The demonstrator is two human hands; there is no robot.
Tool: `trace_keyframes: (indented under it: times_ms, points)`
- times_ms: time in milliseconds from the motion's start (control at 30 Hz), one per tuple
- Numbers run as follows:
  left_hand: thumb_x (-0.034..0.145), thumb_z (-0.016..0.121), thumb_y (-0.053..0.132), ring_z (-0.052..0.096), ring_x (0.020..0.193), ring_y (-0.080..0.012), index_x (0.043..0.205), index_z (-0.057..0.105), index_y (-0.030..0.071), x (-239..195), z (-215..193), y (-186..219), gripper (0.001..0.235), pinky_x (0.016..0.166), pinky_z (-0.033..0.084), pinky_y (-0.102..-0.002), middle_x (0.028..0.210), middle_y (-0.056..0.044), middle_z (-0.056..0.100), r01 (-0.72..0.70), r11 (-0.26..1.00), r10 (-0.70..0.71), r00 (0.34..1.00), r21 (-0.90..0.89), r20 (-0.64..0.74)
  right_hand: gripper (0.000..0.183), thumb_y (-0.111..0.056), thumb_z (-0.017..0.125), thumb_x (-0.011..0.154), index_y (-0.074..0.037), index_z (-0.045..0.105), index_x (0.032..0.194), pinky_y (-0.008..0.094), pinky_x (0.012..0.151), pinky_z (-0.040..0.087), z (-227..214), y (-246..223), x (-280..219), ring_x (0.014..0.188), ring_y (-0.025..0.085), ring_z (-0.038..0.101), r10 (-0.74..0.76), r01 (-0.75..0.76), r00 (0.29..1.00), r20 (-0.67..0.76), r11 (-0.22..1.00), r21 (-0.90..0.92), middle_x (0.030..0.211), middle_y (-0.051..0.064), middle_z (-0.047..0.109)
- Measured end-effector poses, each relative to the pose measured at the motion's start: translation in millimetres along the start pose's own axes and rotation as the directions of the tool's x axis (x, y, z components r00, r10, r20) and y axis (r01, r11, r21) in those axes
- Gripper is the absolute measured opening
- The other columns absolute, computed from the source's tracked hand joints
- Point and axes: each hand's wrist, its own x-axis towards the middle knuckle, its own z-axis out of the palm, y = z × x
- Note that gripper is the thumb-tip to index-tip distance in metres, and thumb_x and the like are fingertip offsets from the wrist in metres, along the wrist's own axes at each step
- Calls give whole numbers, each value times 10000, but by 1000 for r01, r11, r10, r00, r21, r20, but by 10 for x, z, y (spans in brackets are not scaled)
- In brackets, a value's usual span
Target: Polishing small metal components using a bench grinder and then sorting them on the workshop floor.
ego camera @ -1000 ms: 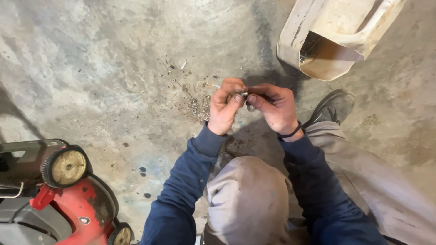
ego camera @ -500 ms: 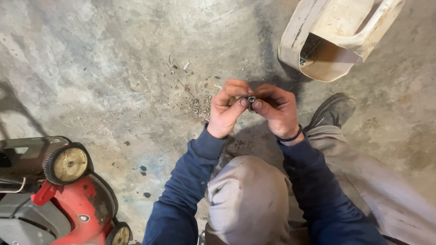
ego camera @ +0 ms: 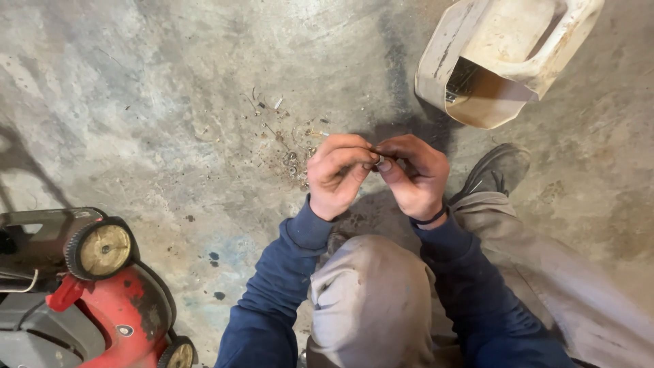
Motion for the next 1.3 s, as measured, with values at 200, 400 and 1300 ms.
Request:
trace_keyframes:
  times_ms: [200,400,1300]
  points:
    - [959,726,-13,699,981,-200,1083,672,48,-30,4,-75,149,822,586,-288,1090,-106,687,13,999,-12,1000,39,-10,177,-16,736,958,53,667,1106,264,807,537,-68,84,1,930,152,657,-42,38,997,57,997,71,1087,121,694]
    - [938,737,-20,701,986,-206,1134,663,26,8,-23,-10,215,881,587,-322,1115,-117,694,22,997,-24,999,79,24,188,-91,752,1005,39,664,1109,269,828,550,-40,212,-55,922,131,673,156,-169,986,65,941,294,1062,84,688]
    - [992,729,95,737,926,-171,1092,692,5,-91,68,-124,140,829,622,-306,1099,-91,642,305,886,-306,951,-349,54,250,-195,738,1023,31,687,1117,283,738,546,-10,440,-219,816,137,672,311,-261,948,-68,881,394,986,90,731]
